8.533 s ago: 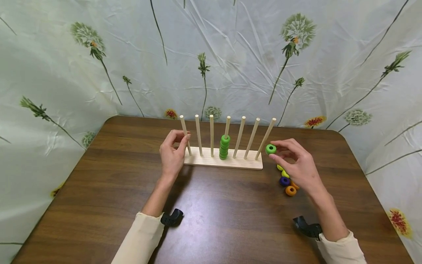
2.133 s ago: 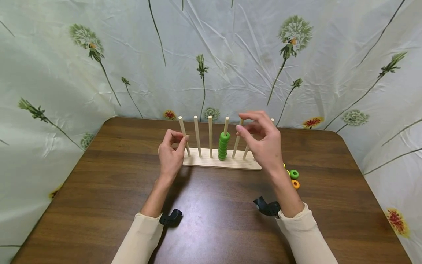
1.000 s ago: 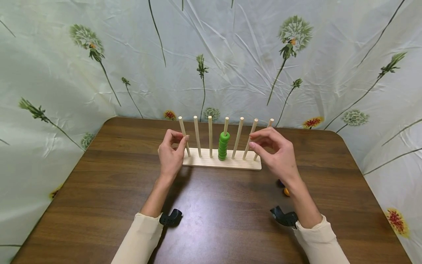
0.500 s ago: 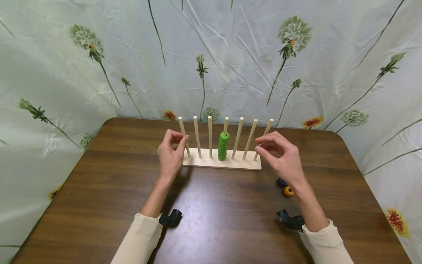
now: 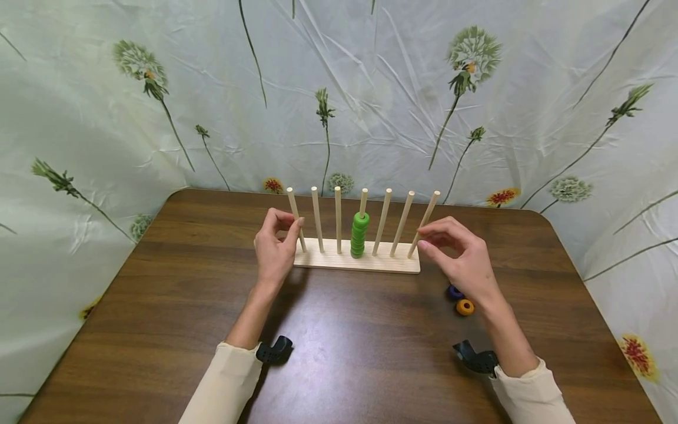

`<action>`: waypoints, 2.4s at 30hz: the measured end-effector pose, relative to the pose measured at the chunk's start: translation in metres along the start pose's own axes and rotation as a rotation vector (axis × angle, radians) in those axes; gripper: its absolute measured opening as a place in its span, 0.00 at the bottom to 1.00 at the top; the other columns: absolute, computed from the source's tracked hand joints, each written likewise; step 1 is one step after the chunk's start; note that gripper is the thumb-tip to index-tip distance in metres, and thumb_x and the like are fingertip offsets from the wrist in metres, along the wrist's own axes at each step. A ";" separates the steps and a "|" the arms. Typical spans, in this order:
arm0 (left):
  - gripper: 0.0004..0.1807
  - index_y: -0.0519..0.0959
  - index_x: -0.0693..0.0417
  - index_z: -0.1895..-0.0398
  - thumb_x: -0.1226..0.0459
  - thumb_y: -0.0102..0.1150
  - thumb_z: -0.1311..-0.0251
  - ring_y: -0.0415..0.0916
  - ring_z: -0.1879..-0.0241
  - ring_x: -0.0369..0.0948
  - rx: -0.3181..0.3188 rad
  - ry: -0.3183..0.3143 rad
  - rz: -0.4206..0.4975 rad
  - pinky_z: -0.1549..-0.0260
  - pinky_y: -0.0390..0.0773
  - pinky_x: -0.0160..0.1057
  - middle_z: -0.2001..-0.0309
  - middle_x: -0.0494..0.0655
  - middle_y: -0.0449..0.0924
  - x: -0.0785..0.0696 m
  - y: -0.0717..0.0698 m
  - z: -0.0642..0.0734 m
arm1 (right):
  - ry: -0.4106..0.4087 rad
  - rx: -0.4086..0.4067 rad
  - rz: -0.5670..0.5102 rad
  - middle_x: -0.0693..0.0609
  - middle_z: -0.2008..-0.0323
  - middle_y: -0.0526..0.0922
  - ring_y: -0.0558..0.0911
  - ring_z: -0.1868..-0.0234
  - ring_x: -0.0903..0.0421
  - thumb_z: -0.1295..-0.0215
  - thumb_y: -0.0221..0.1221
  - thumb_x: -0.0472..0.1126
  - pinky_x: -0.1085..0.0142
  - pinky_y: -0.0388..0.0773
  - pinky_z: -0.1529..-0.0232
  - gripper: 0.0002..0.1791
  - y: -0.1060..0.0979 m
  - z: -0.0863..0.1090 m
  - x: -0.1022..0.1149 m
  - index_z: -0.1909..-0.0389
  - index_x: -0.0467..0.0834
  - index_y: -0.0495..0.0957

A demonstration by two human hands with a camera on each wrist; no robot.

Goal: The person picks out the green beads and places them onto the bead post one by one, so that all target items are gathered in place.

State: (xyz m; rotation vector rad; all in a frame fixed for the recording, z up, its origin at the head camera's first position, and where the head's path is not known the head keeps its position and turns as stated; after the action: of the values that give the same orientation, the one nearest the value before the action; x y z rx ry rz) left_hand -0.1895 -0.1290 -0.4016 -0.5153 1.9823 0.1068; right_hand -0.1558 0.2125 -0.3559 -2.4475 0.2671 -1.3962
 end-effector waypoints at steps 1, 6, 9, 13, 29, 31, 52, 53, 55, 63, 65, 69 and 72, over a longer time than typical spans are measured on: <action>0.12 0.78 0.64 0.60 0.64 0.70 0.35 0.79 0.67 0.27 0.001 -0.002 0.001 0.75 0.76 0.22 0.66 0.57 0.84 0.000 0.000 0.000 | 0.005 0.003 0.006 0.41 0.58 0.84 0.83 0.58 0.63 0.37 0.69 0.26 0.77 0.81 0.54 0.11 -0.001 0.001 0.000 0.54 0.34 0.85; 0.12 0.79 0.63 0.60 0.64 0.70 0.34 0.80 0.66 0.27 0.005 -0.006 -0.001 0.74 0.77 0.24 0.65 0.57 0.85 0.000 0.001 0.000 | 0.021 0.013 0.051 0.46 0.57 0.84 0.83 0.57 0.65 0.36 0.68 0.28 0.78 0.81 0.52 0.12 -0.006 0.004 -0.003 0.53 0.38 0.85; 0.12 0.79 0.63 0.60 0.64 0.70 0.34 0.80 0.66 0.27 0.004 -0.004 -0.004 0.75 0.77 0.25 0.65 0.57 0.85 0.001 0.001 0.000 | 0.020 0.019 0.059 0.46 0.57 0.84 0.83 0.57 0.65 0.36 0.68 0.27 0.78 0.81 0.53 0.12 -0.008 0.005 -0.005 0.53 0.38 0.85; 0.11 0.78 0.64 0.60 0.64 0.70 0.34 0.80 0.67 0.28 0.006 0.003 -0.004 0.75 0.77 0.25 0.65 0.57 0.85 -0.001 0.001 0.000 | 0.020 0.029 0.075 0.46 0.57 0.84 0.83 0.57 0.66 0.37 0.68 0.27 0.79 0.81 0.54 0.13 -0.011 0.006 -0.007 0.52 0.38 0.85; 0.11 0.78 0.64 0.60 0.65 0.69 0.34 0.80 0.66 0.28 0.011 -0.001 -0.018 0.75 0.77 0.26 0.64 0.57 0.86 0.000 0.000 -0.001 | 0.072 0.066 0.110 0.57 0.56 0.84 0.82 0.58 0.66 0.35 0.67 0.28 0.79 0.79 0.52 0.13 -0.019 0.015 -0.013 0.52 0.41 0.86; 0.11 0.78 0.64 0.60 0.65 0.69 0.34 0.80 0.66 0.28 0.011 -0.001 -0.019 0.75 0.77 0.27 0.64 0.57 0.85 0.000 0.000 -0.001 | 0.083 0.069 0.112 0.56 0.55 0.84 0.82 0.57 0.65 0.35 0.67 0.28 0.79 0.79 0.51 0.13 -0.019 0.016 -0.014 0.51 0.42 0.86; 0.10 0.79 0.63 0.60 0.64 0.69 0.34 0.80 0.66 0.27 0.009 -0.002 -0.025 0.76 0.76 0.28 0.65 0.56 0.85 0.001 0.000 -0.001 | 0.138 0.101 0.183 0.56 0.55 0.85 0.82 0.57 0.68 0.35 0.69 0.31 0.81 0.78 0.51 0.13 -0.035 0.030 -0.028 0.51 0.45 0.86; 0.10 0.79 0.62 0.60 0.64 0.69 0.34 0.80 0.66 0.27 0.008 -0.004 -0.024 0.76 0.76 0.27 0.65 0.56 0.85 0.001 0.000 -0.001 | 0.139 0.102 0.183 0.58 0.56 0.85 0.82 0.57 0.68 0.35 0.69 0.31 0.81 0.78 0.51 0.13 -0.036 0.030 -0.029 0.51 0.45 0.86; 0.11 0.79 0.62 0.60 0.64 0.69 0.34 0.80 0.66 0.27 0.010 -0.004 -0.024 0.76 0.76 0.28 0.65 0.56 0.85 0.001 0.000 0.000 | 0.147 0.105 0.188 0.63 0.56 0.84 0.83 0.57 0.67 0.35 0.69 0.32 0.80 0.78 0.51 0.13 -0.037 0.032 -0.030 0.51 0.46 0.86; 0.11 0.79 0.62 0.60 0.64 0.70 0.34 0.80 0.66 0.27 0.010 -0.009 -0.020 0.76 0.76 0.27 0.65 0.56 0.85 0.001 0.000 0.000 | 0.173 0.136 0.230 0.64 0.55 0.84 0.81 0.57 0.69 0.33 0.68 0.33 0.82 0.77 0.51 0.12 -0.044 0.038 -0.035 0.50 0.46 0.85; 0.11 0.79 0.63 0.60 0.64 0.70 0.34 0.80 0.66 0.27 0.009 -0.008 -0.016 0.76 0.75 0.26 0.65 0.56 0.85 0.001 0.000 0.000 | 0.171 0.142 0.236 0.63 0.55 0.84 0.81 0.56 0.70 0.33 0.68 0.33 0.82 0.77 0.51 0.12 -0.046 0.040 -0.036 0.50 0.45 0.85; 0.11 0.79 0.63 0.60 0.64 0.70 0.34 0.80 0.66 0.27 0.006 -0.010 -0.010 0.76 0.74 0.24 0.65 0.57 0.85 0.001 0.000 0.000 | 0.168 0.154 0.250 0.66 0.55 0.83 0.81 0.53 0.68 0.32 0.67 0.33 0.81 0.77 0.50 0.13 -0.049 0.041 -0.039 0.49 0.41 0.85; 0.11 0.79 0.63 0.60 0.65 0.70 0.34 0.80 0.66 0.28 0.002 -0.013 -0.009 0.76 0.74 0.24 0.65 0.56 0.85 0.002 0.000 -0.001 | 0.165 0.162 0.264 0.62 0.54 0.84 0.81 0.51 0.68 0.33 0.67 0.31 0.82 0.76 0.49 0.14 -0.053 0.043 -0.042 0.47 0.42 0.84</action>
State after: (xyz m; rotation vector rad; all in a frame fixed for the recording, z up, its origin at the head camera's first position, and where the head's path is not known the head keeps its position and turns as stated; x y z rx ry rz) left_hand -0.1906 -0.1299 -0.4026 -0.5212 1.9673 0.1022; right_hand -0.1394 0.2830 -0.3913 -2.0843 0.4765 -1.4415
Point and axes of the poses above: each hand's wrist, its own z-axis away from the middle knuckle, its own y-axis out of the palm, x = y × z, the point moved 2 cm from there along -z, towards the middle knuckle
